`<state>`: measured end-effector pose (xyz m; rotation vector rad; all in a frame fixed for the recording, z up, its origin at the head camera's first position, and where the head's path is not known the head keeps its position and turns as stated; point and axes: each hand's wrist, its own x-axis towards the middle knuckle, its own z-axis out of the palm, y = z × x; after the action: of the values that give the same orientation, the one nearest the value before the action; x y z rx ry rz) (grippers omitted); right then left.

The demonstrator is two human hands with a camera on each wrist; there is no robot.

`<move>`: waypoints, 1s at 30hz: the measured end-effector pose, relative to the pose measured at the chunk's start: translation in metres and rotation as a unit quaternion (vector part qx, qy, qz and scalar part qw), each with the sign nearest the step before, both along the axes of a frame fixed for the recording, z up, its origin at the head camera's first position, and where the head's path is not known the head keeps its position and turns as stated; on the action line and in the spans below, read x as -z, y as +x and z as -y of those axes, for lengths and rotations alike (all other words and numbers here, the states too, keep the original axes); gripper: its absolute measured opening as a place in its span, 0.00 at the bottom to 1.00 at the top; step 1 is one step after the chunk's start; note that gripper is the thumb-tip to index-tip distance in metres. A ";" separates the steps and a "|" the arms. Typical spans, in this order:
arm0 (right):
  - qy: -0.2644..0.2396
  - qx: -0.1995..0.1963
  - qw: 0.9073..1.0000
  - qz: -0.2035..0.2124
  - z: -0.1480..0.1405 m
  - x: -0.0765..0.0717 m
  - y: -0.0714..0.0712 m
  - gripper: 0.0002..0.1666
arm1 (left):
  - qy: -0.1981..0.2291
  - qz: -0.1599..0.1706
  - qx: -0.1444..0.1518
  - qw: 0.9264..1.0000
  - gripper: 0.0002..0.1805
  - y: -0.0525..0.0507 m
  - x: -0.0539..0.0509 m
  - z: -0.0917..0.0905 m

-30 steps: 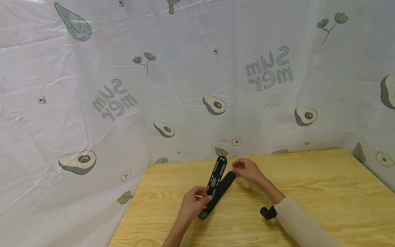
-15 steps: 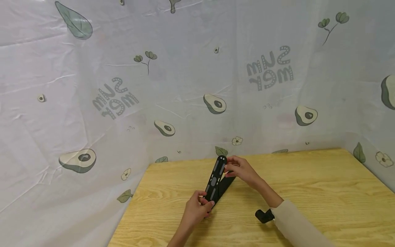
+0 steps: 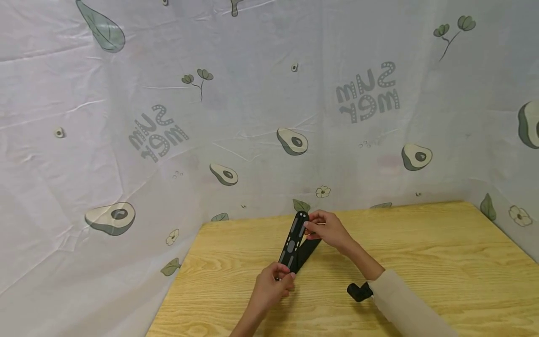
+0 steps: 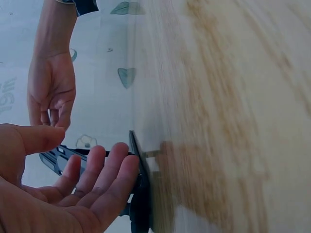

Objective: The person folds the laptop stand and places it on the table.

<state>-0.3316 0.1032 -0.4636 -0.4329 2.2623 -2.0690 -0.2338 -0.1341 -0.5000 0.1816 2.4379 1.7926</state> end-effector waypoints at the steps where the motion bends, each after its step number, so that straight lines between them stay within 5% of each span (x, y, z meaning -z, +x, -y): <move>1: -0.001 -0.001 1.000 0.002 0.000 0.000 -0.001 0.15 | 0.001 0.002 0.000 1.000 0.11 -0.001 0.000 0.000; 30: -0.009 0.008 1.000 0.015 0.002 -0.008 0.002 0.12 | -0.001 0.024 -0.001 1.000 0.15 -0.016 -0.007 0.014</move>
<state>-0.3293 0.1015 -0.4558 -0.3817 2.2402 -2.0891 -0.2496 -0.1482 -0.4933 0.1346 2.4068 1.7745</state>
